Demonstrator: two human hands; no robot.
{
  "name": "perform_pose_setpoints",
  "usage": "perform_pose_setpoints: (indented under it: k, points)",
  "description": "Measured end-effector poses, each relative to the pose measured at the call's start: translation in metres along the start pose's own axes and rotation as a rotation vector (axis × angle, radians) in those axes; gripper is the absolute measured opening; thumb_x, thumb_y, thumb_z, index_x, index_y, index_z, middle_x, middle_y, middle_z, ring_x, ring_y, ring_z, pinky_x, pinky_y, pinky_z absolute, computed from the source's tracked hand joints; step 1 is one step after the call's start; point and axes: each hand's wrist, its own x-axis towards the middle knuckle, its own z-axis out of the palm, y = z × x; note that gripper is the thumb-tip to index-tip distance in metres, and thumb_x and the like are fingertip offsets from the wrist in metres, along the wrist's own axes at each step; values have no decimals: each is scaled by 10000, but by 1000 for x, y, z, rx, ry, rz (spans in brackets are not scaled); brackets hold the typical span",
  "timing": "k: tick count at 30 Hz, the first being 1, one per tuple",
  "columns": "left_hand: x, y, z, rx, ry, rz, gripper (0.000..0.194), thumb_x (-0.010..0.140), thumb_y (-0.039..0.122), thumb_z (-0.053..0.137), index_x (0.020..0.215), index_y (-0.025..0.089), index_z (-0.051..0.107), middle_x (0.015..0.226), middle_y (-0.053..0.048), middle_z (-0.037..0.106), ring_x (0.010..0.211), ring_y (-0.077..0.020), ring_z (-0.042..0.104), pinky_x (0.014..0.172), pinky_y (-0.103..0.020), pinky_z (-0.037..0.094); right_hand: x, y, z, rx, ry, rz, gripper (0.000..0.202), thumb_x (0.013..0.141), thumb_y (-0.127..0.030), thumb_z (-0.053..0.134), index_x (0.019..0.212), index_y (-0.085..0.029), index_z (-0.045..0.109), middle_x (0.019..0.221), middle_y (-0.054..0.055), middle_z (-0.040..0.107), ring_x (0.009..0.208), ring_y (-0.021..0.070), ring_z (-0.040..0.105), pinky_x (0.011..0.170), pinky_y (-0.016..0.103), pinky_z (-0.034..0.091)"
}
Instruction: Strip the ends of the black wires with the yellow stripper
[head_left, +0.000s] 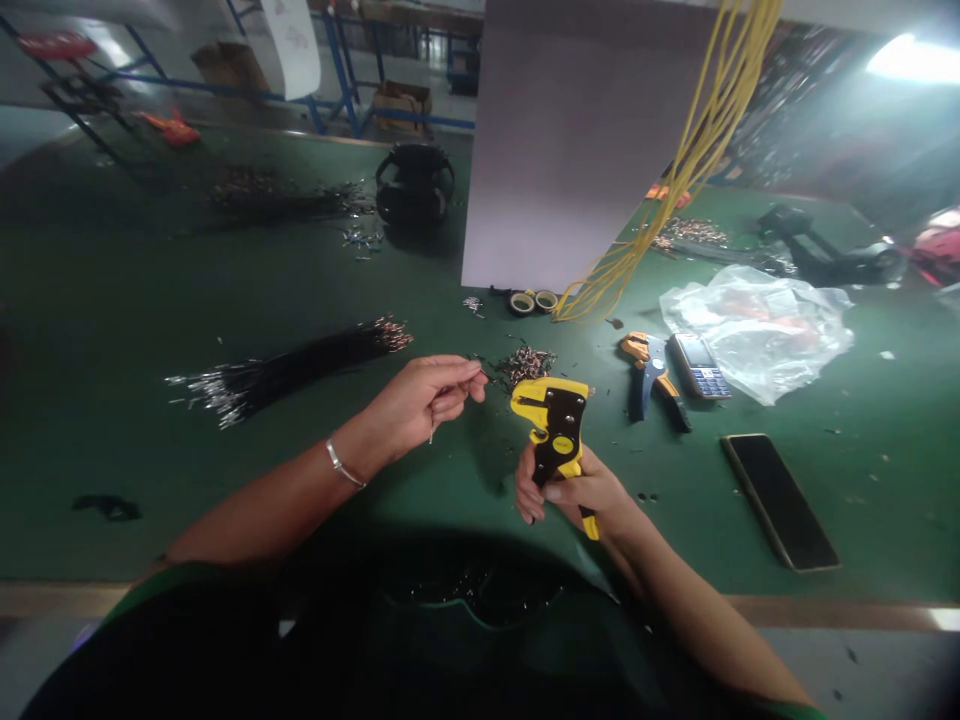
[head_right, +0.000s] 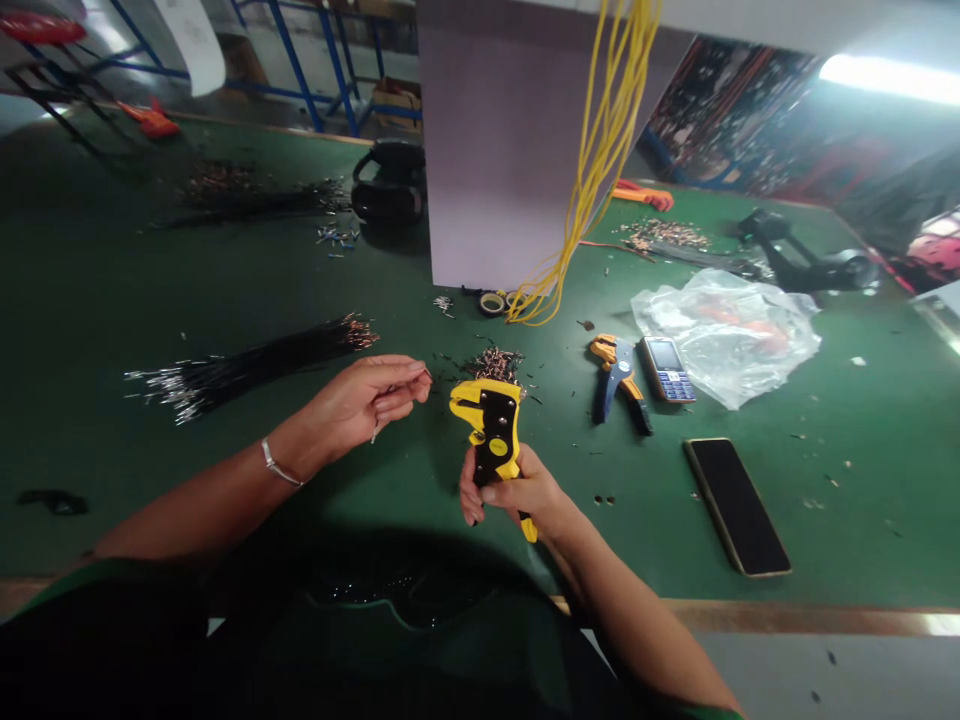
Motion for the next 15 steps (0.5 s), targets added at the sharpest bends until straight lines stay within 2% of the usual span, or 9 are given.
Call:
perform_pose_setpoints:
  k: [11, 15]
  points:
    - [2, -1, -1, -12, 20, -23, 184, 801, 218, 677, 652, 109, 669, 667, -51, 608, 422, -10, 298, 371, -197, 176, -1, 3, 5, -3, 73, 10, 169, 739, -194, 742, 827, -133, 611, 607, -19, 570, 477, 110, 507, 493, 301, 462]
    - [4, -3, -2, -33, 3, -4, 198, 808, 236, 686, 657, 107, 671, 688, -51, 622, 458, -22, 374, 406, -192, 257, -1, 9, 6, -5, 102, 3, 162, 736, -180, 741, 820, -136, 609, 591, -21, 565, 471, 108, 497, 476, 292, 451]
